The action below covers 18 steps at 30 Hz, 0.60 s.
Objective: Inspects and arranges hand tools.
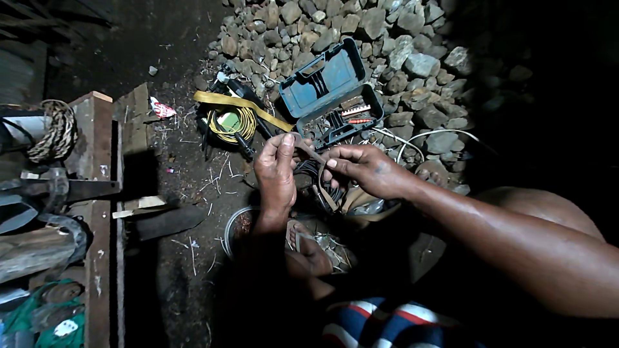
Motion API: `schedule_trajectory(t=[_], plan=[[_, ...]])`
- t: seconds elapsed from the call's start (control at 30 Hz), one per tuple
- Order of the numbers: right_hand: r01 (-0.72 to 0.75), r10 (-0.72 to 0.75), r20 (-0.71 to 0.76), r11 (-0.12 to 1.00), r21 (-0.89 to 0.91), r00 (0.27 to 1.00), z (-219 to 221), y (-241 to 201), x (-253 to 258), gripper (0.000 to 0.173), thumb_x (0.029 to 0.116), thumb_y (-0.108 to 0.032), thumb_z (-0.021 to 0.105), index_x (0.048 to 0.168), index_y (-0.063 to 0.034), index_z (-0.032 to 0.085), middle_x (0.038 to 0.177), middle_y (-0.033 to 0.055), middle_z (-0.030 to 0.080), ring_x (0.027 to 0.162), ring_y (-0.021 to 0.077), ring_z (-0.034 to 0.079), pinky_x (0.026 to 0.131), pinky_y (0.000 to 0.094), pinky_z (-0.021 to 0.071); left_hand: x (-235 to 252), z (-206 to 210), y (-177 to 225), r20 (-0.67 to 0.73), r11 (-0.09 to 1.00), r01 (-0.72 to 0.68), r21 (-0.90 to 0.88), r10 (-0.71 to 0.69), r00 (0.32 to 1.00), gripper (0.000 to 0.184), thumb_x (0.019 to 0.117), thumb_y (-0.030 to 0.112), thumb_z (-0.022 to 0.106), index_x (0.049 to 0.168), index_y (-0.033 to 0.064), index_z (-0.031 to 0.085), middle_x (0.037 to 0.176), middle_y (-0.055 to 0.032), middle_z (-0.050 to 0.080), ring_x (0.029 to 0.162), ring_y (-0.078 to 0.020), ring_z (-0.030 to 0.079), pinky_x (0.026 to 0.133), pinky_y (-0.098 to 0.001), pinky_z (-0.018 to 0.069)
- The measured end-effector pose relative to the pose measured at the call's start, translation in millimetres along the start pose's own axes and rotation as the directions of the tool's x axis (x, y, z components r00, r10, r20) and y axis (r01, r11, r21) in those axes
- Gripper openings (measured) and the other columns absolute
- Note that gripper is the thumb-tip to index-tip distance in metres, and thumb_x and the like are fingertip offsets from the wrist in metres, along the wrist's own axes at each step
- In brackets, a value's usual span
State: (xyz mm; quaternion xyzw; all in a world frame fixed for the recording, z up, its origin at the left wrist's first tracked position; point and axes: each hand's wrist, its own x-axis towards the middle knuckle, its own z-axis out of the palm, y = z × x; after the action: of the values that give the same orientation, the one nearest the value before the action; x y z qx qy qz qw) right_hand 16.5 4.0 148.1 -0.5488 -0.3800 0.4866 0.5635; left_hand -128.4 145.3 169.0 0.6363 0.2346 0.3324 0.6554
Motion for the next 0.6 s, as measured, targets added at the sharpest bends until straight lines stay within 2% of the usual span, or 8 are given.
schedule_trajectory(t=[0.13,0.43,0.6], plan=[[-0.016,0.014,0.023,0.997,0.080,1.000,0.4,3.0,0.2,0.025,0.1100,-0.016,0.048,0.117,-0.0054,0.069,0.091,0.0103,0.074,0.069,0.0206,0.070,0.062,0.0323,0.0619,-1.5,-1.6,0.8,0.027,1.000,-0.004,0.027,0.003,1.000,0.033,0.1118,0.028,0.042,0.121,0.0030,0.062,0.110,-0.0156,0.073,0.097,-0.0278,0.074,0.087,-0.0436,0.0620],[-0.041,0.038,0.030,0.995,0.093,0.999,5.0,1.6,0.0,0.022,0.1093,-0.015,0.050,0.116,-0.0040,0.069,0.093,0.0107,0.075,0.072,0.0219,0.073,0.064,0.0335,0.0638,-2.5,-2.4,2.3,0.031,0.998,0.017,0.067,-0.019,0.999,0.036,0.1120,0.030,0.040,0.124,0.0036,0.062,0.111,-0.0157,0.072,0.096,-0.0271,0.074,0.086,-0.0420,0.0622],[-0.033,0.033,-0.001,0.998,0.055,0.999,4.8,0.3,-0.4,0.020,0.1083,-0.015,0.053,0.117,-0.0061,0.069,0.095,0.0082,0.075,0.074,0.0192,0.073,0.066,0.0319,0.0642,-2.0,-1.6,2.0,0.050,0.999,-0.008,0.053,0.005,0.999,0.035,0.1121,0.028,0.039,0.125,0.0034,0.061,0.112,-0.0163,0.072,0.097,-0.0273,0.074,0.086,-0.0414,0.0620]])
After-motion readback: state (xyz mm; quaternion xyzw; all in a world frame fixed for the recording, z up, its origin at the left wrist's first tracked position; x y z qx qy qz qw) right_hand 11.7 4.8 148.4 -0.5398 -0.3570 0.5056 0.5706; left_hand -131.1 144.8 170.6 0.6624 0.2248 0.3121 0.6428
